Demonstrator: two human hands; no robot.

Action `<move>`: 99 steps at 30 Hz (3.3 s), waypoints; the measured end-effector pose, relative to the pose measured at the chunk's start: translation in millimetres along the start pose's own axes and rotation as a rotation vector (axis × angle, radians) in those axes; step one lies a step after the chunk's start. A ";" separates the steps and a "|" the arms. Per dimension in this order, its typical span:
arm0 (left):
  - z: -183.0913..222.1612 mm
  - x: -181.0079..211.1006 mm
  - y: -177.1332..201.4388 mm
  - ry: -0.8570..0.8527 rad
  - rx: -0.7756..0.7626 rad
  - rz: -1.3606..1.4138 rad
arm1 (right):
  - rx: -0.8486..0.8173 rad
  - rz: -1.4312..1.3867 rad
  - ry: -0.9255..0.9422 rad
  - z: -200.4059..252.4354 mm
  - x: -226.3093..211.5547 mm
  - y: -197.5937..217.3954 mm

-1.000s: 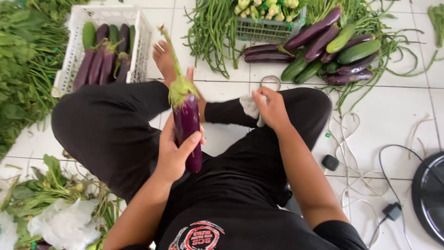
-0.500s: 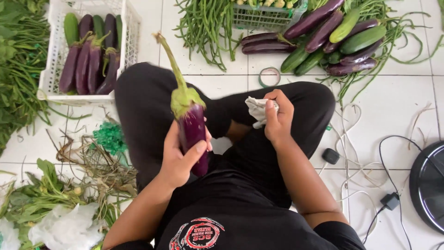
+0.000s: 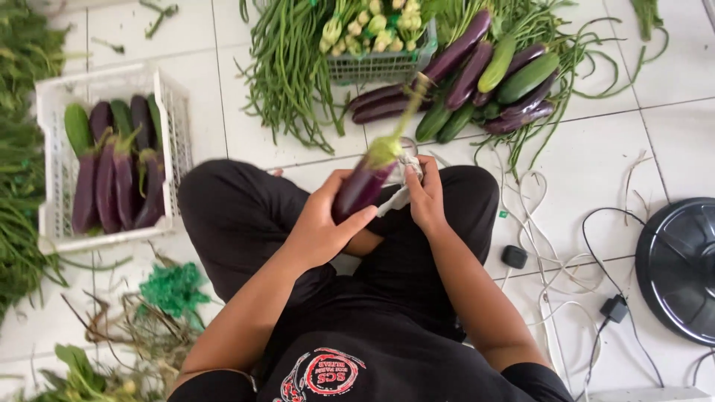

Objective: A person sits on the floor cleaning eggplants by wiping them with a cloth and placing them into a white plastic crate.

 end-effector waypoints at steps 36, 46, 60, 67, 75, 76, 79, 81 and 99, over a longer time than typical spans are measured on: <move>-160.9 -215.0 104.7 0.146 -0.005 0.183 | 0.035 0.409 0.151 -64.6 22.3 -146.5; -151.4 -180.5 97.1 0.072 0.123 0.250 | 0.043 -0.061 -0.261 -40.0 80.5 -101.3; -149.2 -195.0 101.7 0.095 0.143 0.270 | -0.498 0.167 -0.467 -29.4 79.5 -133.6; -147.2 -188.7 108.6 0.155 0.254 0.366 | -0.167 0.425 -0.428 -68.5 53.9 -82.8; -154.9 -207.1 95.2 0.059 0.155 0.353 | 0.141 -0.065 -0.254 -110.4 -11.2 -52.9; -155.6 -209.5 93.6 0.058 0.152 0.356 | 0.143 -0.062 -0.253 -114.3 -11.3 -55.2; -158.5 -216.5 88.1 0.082 0.096 0.397 | 0.221 0.091 0.062 -124.2 -20.1 -64.4; -159.9 -222.5 86.5 0.167 0.048 0.507 | 0.235 0.287 0.305 -125.9 -21.9 -83.1; -159.1 -228.4 89.4 0.042 0.173 0.860 | -0.215 0.030 -0.193 -33.3 68.6 -107.5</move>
Point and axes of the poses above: each hand's wrist, its own z-axis away from the middle knuckle, its own y-axis out of the back of the hand, x = y × z, the point moved 4 cm from there along -z, towards the middle knuckle, and after that the axes turned 7 degrees about z, right-handed, at the moved point
